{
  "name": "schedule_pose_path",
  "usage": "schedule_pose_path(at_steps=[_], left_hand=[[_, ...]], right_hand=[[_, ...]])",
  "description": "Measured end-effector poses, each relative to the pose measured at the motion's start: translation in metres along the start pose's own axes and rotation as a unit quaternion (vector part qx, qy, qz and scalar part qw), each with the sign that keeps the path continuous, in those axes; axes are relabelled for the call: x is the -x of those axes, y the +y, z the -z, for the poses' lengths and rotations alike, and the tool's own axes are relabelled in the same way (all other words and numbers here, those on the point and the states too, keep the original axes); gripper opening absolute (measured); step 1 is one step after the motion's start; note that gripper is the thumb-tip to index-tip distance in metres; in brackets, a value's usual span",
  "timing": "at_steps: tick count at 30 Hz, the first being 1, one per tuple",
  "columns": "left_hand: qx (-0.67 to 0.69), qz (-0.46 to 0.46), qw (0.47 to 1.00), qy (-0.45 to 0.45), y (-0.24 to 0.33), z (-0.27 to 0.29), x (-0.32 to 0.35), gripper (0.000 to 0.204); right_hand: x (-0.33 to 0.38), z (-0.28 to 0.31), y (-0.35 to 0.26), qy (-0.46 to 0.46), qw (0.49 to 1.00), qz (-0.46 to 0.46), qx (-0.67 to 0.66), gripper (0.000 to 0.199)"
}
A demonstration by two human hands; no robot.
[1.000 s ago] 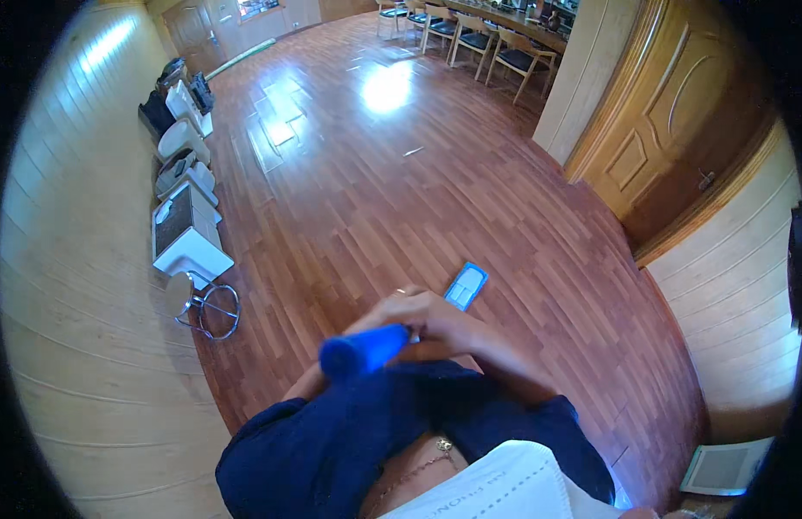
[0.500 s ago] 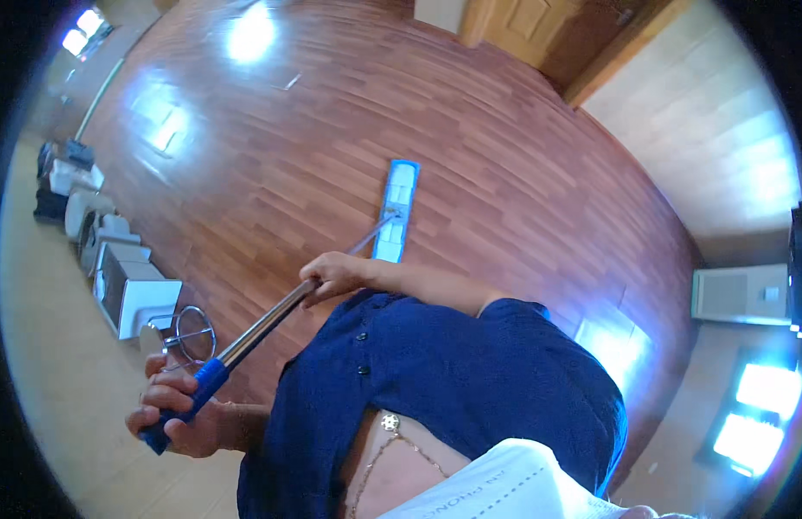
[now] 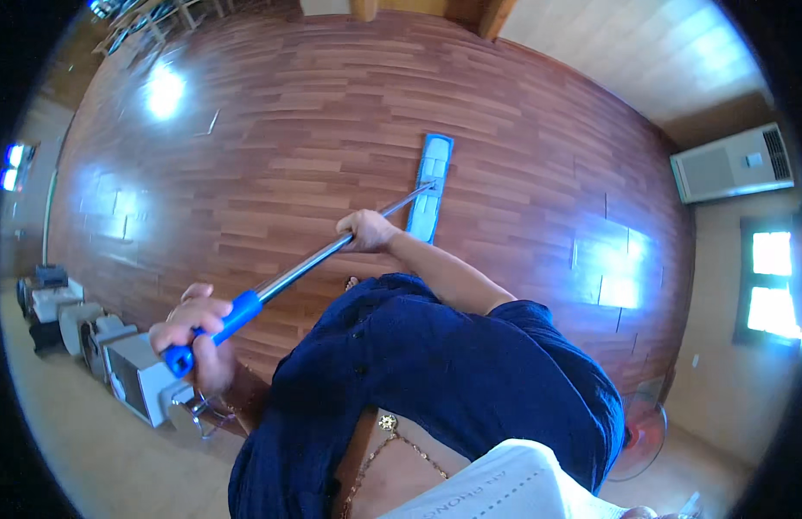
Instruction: Mopping a wooden floor with a flat mop.
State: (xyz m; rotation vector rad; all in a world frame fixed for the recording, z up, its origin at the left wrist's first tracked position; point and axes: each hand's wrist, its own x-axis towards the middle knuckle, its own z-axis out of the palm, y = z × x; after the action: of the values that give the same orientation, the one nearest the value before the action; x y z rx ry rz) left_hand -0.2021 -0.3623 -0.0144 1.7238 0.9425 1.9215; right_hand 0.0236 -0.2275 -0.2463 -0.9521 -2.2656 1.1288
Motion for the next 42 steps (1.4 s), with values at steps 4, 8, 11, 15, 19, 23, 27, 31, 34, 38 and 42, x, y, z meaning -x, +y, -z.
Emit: schedule_pose_path(at_steps=[4,8,11,15,19,23,27,31,34,38,42], left_hand=[[0.079,0.053,0.992,-0.082,-0.041,-0.060,-0.005,0.021],[0.192,0.139,0.954,-0.182,-0.064,-0.128,-0.011,0.021],[0.219,0.228,0.913,-0.258,-0.080,-0.169,-0.006,0.018],[0.276,0.268,0.846,-0.370,-0.092,-0.216,-0.008,0.016],[0.310,0.306,0.772,-0.463,-0.089,-0.242,-0.007,0.012],[0.334,0.304,0.731,-0.511,-0.088,-0.272,-0.017,0.013],[0.348,0.285,0.698,-0.557,-0.074,-0.306,-0.027,0.013],[0.360,0.244,0.698,-0.568,-0.067,-0.330,-0.032,0.016],[0.348,0.190,0.712,-0.580,-0.065,-0.335,-0.037,0.016],[0.318,0.165,0.740,-0.568,-0.062,-0.332,-0.029,0.017],[0.290,0.156,0.776,-0.537,-0.059,-0.321,-0.021,0.019]], right_hand=[[0.047,0.043,0.066,0.058,0.993,-0.087,0.061,0.027],[0.119,0.081,0.112,0.137,0.971,-0.167,0.098,0.024],[0.175,0.102,0.129,0.169,0.950,-0.244,0.099,0.020],[0.241,0.106,0.145,0.253,0.913,-0.295,0.125,0.018],[0.291,0.092,0.123,0.373,0.882,-0.272,0.097,0.028],[0.312,0.090,0.096,0.410,0.827,-0.369,0.114,0.032],[0.335,0.096,0.088,0.463,0.789,-0.357,0.190,0.032],[0.348,0.117,0.106,0.446,0.791,-0.353,0.225,0.032],[0.345,0.128,0.126,0.439,0.800,-0.345,0.219,0.029],[0.334,0.151,0.146,0.425,0.835,-0.285,0.202,0.024],[0.307,0.182,0.158,0.358,0.880,-0.249,0.186,0.029]])
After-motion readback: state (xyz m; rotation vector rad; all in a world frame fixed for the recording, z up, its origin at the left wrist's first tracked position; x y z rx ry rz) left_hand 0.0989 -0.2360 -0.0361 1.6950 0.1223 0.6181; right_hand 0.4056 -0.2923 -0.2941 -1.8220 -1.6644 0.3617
